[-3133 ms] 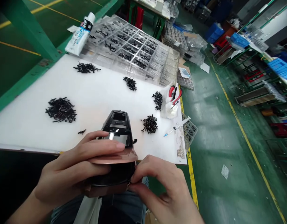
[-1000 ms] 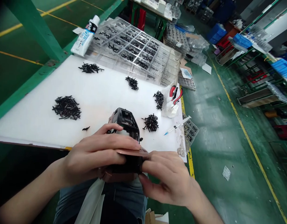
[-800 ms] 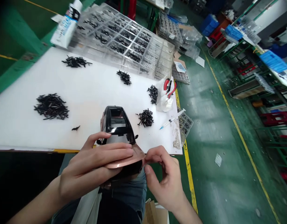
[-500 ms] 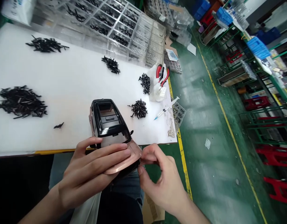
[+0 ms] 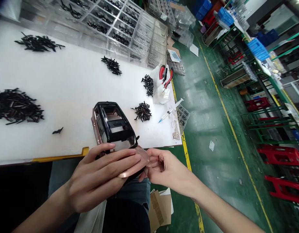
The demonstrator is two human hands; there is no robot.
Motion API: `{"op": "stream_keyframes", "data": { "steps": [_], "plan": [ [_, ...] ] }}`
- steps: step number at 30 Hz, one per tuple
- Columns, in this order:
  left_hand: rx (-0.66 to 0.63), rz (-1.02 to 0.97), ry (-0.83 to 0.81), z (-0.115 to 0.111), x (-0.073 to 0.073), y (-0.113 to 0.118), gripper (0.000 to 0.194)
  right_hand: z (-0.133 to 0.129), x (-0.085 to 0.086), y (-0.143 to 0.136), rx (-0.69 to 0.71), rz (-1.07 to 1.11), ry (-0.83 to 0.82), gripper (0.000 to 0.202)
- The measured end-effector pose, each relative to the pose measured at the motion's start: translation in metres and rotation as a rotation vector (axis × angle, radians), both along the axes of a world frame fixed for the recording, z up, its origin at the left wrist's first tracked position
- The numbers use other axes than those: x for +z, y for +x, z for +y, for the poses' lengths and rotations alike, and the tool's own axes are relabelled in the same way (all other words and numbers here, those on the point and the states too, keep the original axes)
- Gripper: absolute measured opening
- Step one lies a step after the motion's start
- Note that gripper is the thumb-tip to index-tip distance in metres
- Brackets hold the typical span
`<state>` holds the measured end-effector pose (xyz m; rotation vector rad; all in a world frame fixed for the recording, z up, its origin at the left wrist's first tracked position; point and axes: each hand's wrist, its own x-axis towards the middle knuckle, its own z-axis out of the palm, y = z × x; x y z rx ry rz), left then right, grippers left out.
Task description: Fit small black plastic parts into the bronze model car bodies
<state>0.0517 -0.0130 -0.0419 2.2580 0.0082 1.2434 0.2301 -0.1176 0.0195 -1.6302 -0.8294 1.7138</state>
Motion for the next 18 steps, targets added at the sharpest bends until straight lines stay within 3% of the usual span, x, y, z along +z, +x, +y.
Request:
{"op": "stream_keyframes", "data": {
  "steps": [10, 18],
  "plan": [
    [0.027, 0.029, 0.067, -0.001, 0.003, 0.004, 0.031, 0.004, 0.022, -0.011, 0.202, -0.639, 0.009, 0.016],
    [0.007, 0.034, 0.114, -0.002, 0.001, 0.009, 0.030, -0.003, 0.020, -0.016, 0.298, -0.837, 0.080, 0.013]
  ]
}}
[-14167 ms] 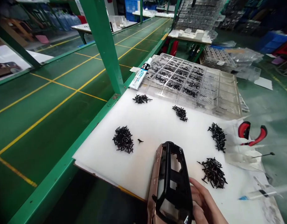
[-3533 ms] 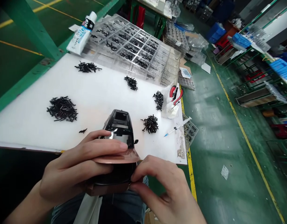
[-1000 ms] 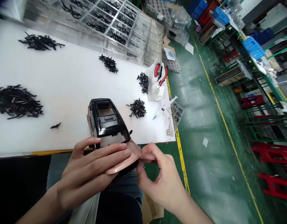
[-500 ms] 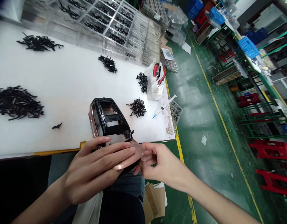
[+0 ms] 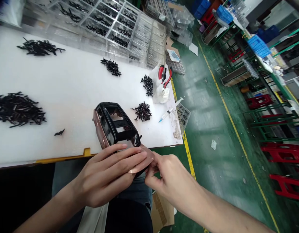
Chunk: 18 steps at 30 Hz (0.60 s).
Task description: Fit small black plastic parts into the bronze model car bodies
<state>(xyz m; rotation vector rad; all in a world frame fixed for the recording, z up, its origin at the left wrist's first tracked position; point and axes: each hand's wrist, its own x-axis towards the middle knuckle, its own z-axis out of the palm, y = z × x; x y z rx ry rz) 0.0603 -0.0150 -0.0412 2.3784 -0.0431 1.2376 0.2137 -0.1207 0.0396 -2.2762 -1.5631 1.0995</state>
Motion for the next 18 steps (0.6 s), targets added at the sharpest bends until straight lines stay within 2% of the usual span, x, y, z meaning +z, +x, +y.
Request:
{"op": "stream_keyframes", "data": {
  "steps": [6, 12, 18],
  "plan": [
    [0.012, -0.035, 0.003, 0.001, 0.002, 0.007, 0.029, -0.005, 0.002, 0.000, 0.059, -0.133, 0.066, 0.013],
    [0.022, -0.049, -0.006, 0.003, 0.004, 0.010, 0.027, -0.006, 0.003, -0.002, 0.056, -0.216, 0.109, 0.021],
    [0.033, -0.047, -0.036, 0.008, 0.007, 0.001, 0.025, -0.003, 0.012, -0.002, 0.053, -0.112, 0.101, 0.016]
  ]
}}
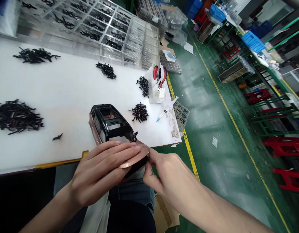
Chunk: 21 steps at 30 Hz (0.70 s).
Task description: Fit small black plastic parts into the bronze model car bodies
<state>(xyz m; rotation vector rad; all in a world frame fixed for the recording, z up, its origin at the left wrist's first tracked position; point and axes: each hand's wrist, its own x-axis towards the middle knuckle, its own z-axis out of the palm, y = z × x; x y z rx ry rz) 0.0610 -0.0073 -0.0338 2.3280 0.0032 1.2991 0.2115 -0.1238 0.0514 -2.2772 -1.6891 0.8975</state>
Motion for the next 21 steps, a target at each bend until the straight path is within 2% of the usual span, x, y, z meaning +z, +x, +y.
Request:
{"op": "stream_keyframes", "data": {
  "steps": [5, 9, 16, 21],
  "plan": [
    [0.023, 0.066, -0.076, 0.005, 0.016, -0.014, 0.011, 0.009, 0.011, -0.003, -0.010, 0.065, 0.047, 0.018],
    [0.039, 0.073, -0.107, 0.008, 0.023, -0.019, 0.011, 0.013, 0.016, -0.007, -0.003, 0.084, 0.045, 0.017],
    [-0.006, 0.006, -0.020, 0.010, 0.013, -0.014, 0.020, 0.012, 0.013, -0.004, -0.025, 0.083, 0.009, 0.012],
    [-0.034, -0.004, 0.001, 0.007, 0.005, -0.009, 0.026, 0.012, 0.006, -0.001, -0.020, 0.100, -0.018, 0.016]
  ]
}}
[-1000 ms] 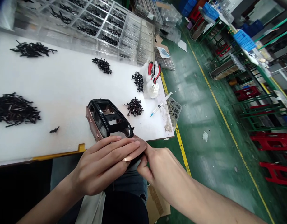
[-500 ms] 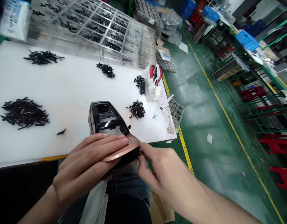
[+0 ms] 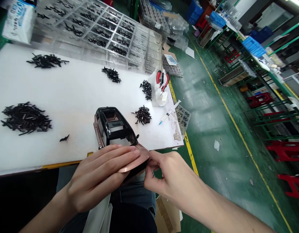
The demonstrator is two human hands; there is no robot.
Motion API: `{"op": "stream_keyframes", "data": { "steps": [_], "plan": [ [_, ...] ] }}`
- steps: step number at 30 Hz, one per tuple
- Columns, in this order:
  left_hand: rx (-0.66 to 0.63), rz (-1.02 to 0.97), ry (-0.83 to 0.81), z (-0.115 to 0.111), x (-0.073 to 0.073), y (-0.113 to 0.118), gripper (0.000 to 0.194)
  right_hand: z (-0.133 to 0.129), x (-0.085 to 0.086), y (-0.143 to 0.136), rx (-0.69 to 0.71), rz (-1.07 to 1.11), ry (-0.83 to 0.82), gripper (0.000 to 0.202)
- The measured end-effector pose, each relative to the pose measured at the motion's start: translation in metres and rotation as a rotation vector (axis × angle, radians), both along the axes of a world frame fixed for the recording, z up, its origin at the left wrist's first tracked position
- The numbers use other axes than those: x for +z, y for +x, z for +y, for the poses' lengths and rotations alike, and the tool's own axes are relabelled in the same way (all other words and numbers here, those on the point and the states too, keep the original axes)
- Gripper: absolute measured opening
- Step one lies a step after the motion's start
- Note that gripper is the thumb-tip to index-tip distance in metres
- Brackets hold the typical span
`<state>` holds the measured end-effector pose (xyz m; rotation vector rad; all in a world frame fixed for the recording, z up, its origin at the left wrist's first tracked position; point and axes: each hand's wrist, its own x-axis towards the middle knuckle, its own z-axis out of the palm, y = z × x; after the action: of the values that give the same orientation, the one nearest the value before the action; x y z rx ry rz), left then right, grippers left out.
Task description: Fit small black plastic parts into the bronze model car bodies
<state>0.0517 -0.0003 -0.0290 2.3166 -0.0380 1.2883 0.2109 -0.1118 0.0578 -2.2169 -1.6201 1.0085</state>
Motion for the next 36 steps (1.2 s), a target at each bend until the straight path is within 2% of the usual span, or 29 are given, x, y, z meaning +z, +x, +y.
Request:
{"op": "stream_keyframes", "data": {
  "steps": [9, 21, 30, 36],
  "plan": [
    [-0.044, 0.014, 0.009, 0.000, 0.000, 0.006, 0.027, -0.005, -0.006, -0.002, 0.091, -0.175, 0.007, 0.021],
    [-0.032, -0.005, 0.022, -0.002, 0.000, 0.014, 0.025, -0.008, -0.013, 0.000, 0.102, -0.285, 0.060, 0.022],
    [-0.043, 0.001, 0.021, -0.003, -0.002, 0.011, 0.025, -0.008, -0.013, -0.004, 0.106, -0.285, 0.146, 0.022],
    [-0.064, 0.071, 0.048, -0.006, 0.002, 0.012, 0.024, -0.013, -0.022, -0.005, 0.039, -0.247, 0.103, 0.021]
  ]
}}
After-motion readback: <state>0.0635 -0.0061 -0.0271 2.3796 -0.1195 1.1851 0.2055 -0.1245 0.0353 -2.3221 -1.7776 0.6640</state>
